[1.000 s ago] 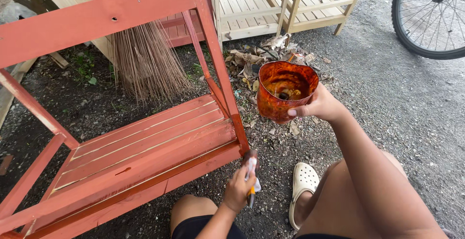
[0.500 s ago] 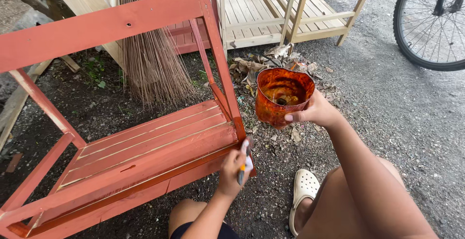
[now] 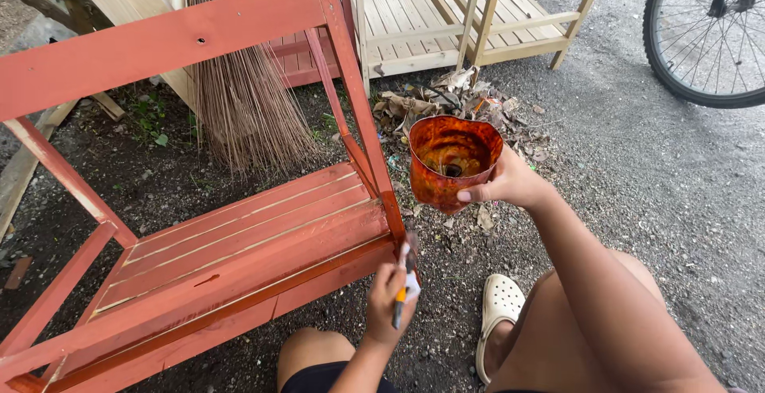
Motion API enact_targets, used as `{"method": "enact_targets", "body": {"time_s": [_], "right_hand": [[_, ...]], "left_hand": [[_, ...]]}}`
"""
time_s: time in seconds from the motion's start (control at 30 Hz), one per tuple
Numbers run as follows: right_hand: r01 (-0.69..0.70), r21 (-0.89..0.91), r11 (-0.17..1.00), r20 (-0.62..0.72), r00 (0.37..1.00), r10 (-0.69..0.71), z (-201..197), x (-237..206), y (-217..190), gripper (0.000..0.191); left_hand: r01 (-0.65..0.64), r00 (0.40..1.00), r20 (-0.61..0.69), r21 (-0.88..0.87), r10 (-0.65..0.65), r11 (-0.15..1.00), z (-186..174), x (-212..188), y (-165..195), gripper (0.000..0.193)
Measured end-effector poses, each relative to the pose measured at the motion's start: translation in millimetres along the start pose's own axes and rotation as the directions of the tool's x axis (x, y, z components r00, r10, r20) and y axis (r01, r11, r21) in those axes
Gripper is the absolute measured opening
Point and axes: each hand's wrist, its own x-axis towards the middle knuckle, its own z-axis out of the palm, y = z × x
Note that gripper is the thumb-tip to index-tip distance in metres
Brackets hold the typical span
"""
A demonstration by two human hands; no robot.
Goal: The person applies reddish-brown stain or paint with a brush to wooden chairs and a small wooden bench, holding a cut plastic container of stain in one hand. They dip the brush, coat the slats and frame of an upright chair, then reposition and kneel to coat the legs and lower rails of another piece.
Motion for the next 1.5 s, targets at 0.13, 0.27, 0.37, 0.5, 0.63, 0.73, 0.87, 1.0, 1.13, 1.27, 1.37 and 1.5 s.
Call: {"method": "enact_targets", "body": {"time_s": [0.13,0.27,0.37,0.5,0.63,0.73,0.87,1.0,1.13,1.27,1.37,1.5], "right_hand": [[-0.037,-0.035,0.999,0.012,0.999,0.038,4,1,1,0.097],[-0.011,-0.001,1.000,0.030,0.999,0.011,8,2,3,0.099],[-0.021,-0.007,1.000,0.026,0.999,0.021,9,2,4,0.101],[-0.038,-0.039,0.998,0.025,0.999,0.039,9,2,5,0.102],[-0.043,-0.025,0.999,0.044,0.998,0.044,11,4,6,0.102],[-0.033,-0.025,0.999,0.046,0.998,0.034,11,9,5,0.101],[0.005,-0.026,1.000,0.061,0.998,-0.003,14,11,5,0.098],[-0.018,-0.007,1.000,0.062,0.998,0.018,17,12,4,0.098],[-0.024,-0.071,0.997,0.063,0.998,0.028,19,9,4,0.097],[-0.072,-0.104,0.992,0.061,0.995,0.079,19,6,6,0.098],[-0.049,-0.087,0.995,0.069,0.996,0.055,19,6,8,0.098],[-0.049,-0.054,0.997,0.089,0.995,0.053,19,7,11,0.096]], "left_hand": [[-0.051,0.996,-0.076,-0.002,0.051,0.999,-14,11,-11,0.031],[0.127,0.991,0.034,0.103,-0.131,0.987,-7,-23,-14,0.027],[0.261,0.958,0.080,0.145,-0.274,0.954,0,-45,-10,0.030],[0.275,0.959,0.058,0.073,-0.279,0.959,-3,-22,-10,0.029],[0.249,0.953,0.137,0.156,-0.271,0.956,-12,18,-7,0.017],[0.134,0.988,0.078,-0.003,-0.133,0.991,-17,21,3,0.023],[0.138,0.983,-0.108,-0.070,-0.145,0.988,-15,23,10,0.023],[-0.011,0.966,-0.260,-0.003,0.010,1.000,-12,36,7,0.027],[-0.008,0.980,-0.197,0.099,0.027,0.995,-12,29,6,0.027],[0.085,0.990,-0.126,0.170,-0.064,0.982,-9,4,6,0.023],[0.147,0.987,-0.093,0.171,-0.132,0.974,-5,-5,6,0.022],[0.290,0.957,-0.014,0.078,-0.290,0.954,0,-7,13,0.021]]}}
